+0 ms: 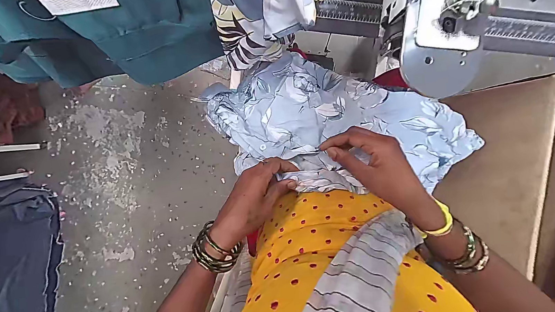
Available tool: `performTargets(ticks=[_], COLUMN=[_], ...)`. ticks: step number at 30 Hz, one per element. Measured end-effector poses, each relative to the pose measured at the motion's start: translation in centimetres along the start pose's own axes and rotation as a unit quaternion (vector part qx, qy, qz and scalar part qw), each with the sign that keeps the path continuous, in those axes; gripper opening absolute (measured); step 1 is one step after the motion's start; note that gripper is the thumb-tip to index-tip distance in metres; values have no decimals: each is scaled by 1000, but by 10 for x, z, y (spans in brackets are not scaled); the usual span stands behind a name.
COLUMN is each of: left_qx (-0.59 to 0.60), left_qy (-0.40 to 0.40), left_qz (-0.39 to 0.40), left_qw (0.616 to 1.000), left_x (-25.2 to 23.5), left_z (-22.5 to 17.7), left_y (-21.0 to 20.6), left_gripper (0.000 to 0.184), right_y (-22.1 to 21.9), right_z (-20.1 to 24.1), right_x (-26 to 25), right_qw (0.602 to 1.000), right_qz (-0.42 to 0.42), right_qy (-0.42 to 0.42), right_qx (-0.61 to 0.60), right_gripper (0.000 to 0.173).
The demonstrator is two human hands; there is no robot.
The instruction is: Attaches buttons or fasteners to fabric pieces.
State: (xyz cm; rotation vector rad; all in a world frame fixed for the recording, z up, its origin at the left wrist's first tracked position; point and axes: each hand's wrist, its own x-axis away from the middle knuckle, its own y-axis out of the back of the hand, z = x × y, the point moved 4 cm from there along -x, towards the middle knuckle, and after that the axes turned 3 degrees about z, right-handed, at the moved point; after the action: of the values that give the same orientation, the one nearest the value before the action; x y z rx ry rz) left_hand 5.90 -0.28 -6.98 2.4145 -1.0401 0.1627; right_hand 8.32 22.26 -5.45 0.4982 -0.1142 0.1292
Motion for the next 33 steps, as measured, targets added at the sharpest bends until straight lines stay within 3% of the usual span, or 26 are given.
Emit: performTargets(ticks=[5,8,11,15,19,24,28,33], left_qx=[19,69,141,199,265,297,290,192], left_qy=[22,52,70,70,67,71,42,42], left_qz=[6,15,42,68,56,64,83,72], left_qw=[1000,996,987,975,960,950,952,978], left_x=[-1,-1,-3,-4,-7,-5,-4,-3], left_z=[-5,-6,-6,-8,-6,-2,2,1], left_y=[2,4,10,12,10,10,8,11], left_gripper=[22,19,19,19,3,11,16,21], right_y=[-31,-39,-32,-30,-36,-32,-16,9], right_z=[21,26,23,20,24,21,18,12], right_x=[-3,-4,-4,-4,-2,-1,-3,0], right_qw=[980,962,969,977,963,957,973,974], right_qz=[137,67,8,47,39,33,28,63], right_qy=[108,205,209,196,245,266,222,100], right_qx=[98,168,133,65,107,110,57,-193], right_gripper=[47,31,22,29,26,23,22,17])
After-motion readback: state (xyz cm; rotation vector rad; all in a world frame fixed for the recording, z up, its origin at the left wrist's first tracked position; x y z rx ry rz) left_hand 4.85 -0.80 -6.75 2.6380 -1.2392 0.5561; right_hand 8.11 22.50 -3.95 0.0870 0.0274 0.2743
